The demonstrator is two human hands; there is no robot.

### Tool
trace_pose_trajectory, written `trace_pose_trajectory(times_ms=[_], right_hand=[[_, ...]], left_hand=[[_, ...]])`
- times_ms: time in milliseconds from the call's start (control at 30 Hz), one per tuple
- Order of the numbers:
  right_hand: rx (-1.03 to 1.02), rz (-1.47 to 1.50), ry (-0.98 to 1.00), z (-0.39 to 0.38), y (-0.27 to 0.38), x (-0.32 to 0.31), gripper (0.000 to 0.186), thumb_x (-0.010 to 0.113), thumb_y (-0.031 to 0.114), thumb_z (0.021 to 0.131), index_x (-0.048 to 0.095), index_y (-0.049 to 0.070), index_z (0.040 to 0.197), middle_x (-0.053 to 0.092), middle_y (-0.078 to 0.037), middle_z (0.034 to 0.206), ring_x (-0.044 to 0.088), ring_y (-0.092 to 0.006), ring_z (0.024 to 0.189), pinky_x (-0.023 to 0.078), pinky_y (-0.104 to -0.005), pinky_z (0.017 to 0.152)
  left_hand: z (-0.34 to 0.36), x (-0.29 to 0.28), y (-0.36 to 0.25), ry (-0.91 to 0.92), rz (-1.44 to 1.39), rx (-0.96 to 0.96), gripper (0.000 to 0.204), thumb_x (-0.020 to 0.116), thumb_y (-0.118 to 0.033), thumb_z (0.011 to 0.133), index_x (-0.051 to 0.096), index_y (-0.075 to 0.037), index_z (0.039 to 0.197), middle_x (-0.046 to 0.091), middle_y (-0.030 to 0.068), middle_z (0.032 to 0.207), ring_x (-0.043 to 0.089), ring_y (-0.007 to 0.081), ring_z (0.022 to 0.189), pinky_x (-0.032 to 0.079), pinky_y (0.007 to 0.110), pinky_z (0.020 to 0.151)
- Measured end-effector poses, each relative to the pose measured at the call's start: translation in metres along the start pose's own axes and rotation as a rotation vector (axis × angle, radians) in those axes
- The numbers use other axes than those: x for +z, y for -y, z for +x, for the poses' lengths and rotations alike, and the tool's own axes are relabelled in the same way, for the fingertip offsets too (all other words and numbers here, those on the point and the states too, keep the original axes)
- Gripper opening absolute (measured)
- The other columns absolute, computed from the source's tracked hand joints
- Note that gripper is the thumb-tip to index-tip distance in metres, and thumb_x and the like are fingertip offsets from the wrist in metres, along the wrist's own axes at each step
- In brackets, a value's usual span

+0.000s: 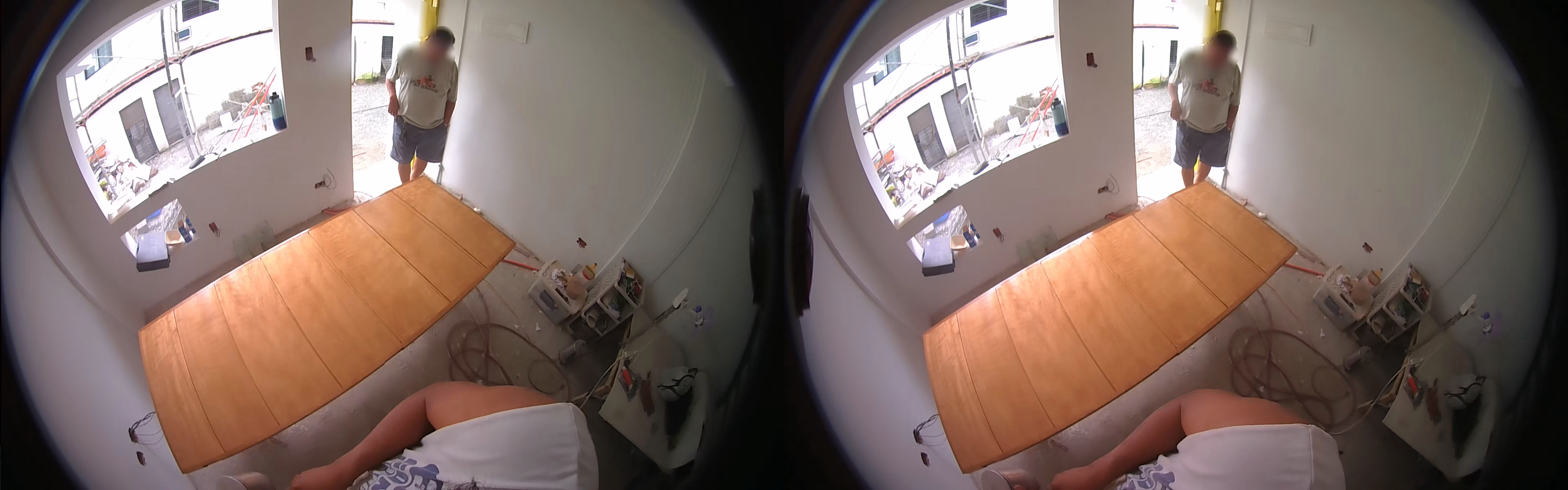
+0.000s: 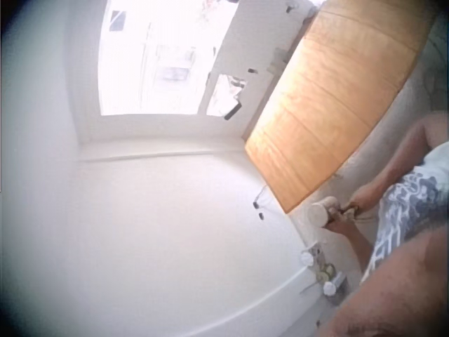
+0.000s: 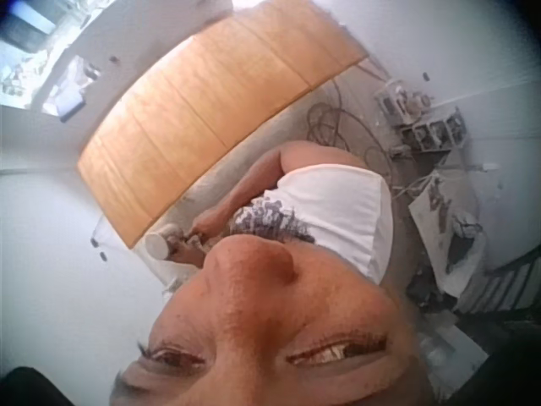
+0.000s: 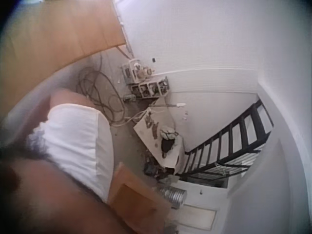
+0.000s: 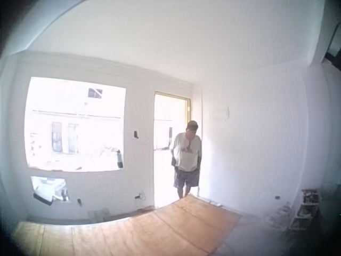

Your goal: The person uses a spray gun to apply a finish to a large wooden tabletop. They refill the spray gun's container from a metal can and continue spraying the surface evenly.

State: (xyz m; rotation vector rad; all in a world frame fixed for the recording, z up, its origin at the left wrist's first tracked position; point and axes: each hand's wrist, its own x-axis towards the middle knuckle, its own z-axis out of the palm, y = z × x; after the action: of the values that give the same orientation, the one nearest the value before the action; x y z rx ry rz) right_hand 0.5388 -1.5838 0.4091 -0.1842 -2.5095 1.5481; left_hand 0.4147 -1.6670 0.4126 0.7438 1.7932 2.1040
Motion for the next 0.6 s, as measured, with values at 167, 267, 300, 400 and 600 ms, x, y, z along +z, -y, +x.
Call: trace_pose_trajectory(times_ms=[167,267,300,400,600], right_hand=[[-0.121,0.105,0.016,-0.027,-0.029,-0.004,0.065,0.074,0.025,0.088,0.051,0.010,0.146,0.069,-0.030,0.102,0.065,-0.0481,0.092,0.051,-0.0539,0.080],[-0.033,0.122,0.107,-0.037,-0.032,-0.007,0.070,0.075,0.020,0.085,0.048,0.011,0.149,0.069,-0.030,0.103,0.065,-0.0473,0.092,0.050,-0.0533,0.082],[0.024,0.113,0.165,-0.037,-0.026,-0.015,0.071,0.075,0.019,0.085,0.047,0.010,0.149,0.069,-0.031,0.104,0.065,-0.0470,0.093,0.050,-0.0530,0.083],[0.064,0.033,0.155,-0.034,-0.014,-0.023,0.072,0.074,0.015,0.083,0.047,0.009,0.150,0.068,-0.031,0.104,0.065,-0.0464,0.094,0.050,-0.0522,0.084],[0.039,0.064,0.016,-0.010,-0.006,-0.022,0.062,0.075,0.015,0.086,0.053,0.005,0.143,0.070,-0.027,0.103,0.065,-0.0452,0.090,0.050,-0.0509,0.081]], left_hand=[[-0.025,0.010,-0.004,-0.007,0.113,-0.006,0.061,0.073,-0.024,0.092,0.046,0.006,0.138,0.063,0.0199,0.118,0.064,0.0300,0.100,0.055,0.042,0.076],[-0.033,0.019,-0.005,-0.010,0.156,-0.036,0.063,0.070,-0.031,0.094,0.045,0.005,0.139,0.062,0.0198,0.121,0.061,0.0297,0.106,0.052,0.043,0.084],[-0.034,0.020,-0.008,-0.014,0.165,-0.038,0.064,0.069,-0.033,0.095,0.045,0.005,0.140,0.062,0.0198,0.122,0.060,0.0296,0.109,0.051,0.044,0.087],[-0.027,0.023,-0.010,-0.010,0.189,-0.045,0.067,0.066,-0.040,0.097,0.044,0.005,0.141,0.062,0.0197,0.125,0.057,0.0293,0.115,0.048,0.046,0.095],[-0.006,0.014,-0.016,0.108,0.293,-0.089,0.074,0.059,-0.052,0.100,0.041,0.005,0.144,0.061,0.0185,0.129,0.056,0.0301,0.118,0.047,0.050,0.101]])
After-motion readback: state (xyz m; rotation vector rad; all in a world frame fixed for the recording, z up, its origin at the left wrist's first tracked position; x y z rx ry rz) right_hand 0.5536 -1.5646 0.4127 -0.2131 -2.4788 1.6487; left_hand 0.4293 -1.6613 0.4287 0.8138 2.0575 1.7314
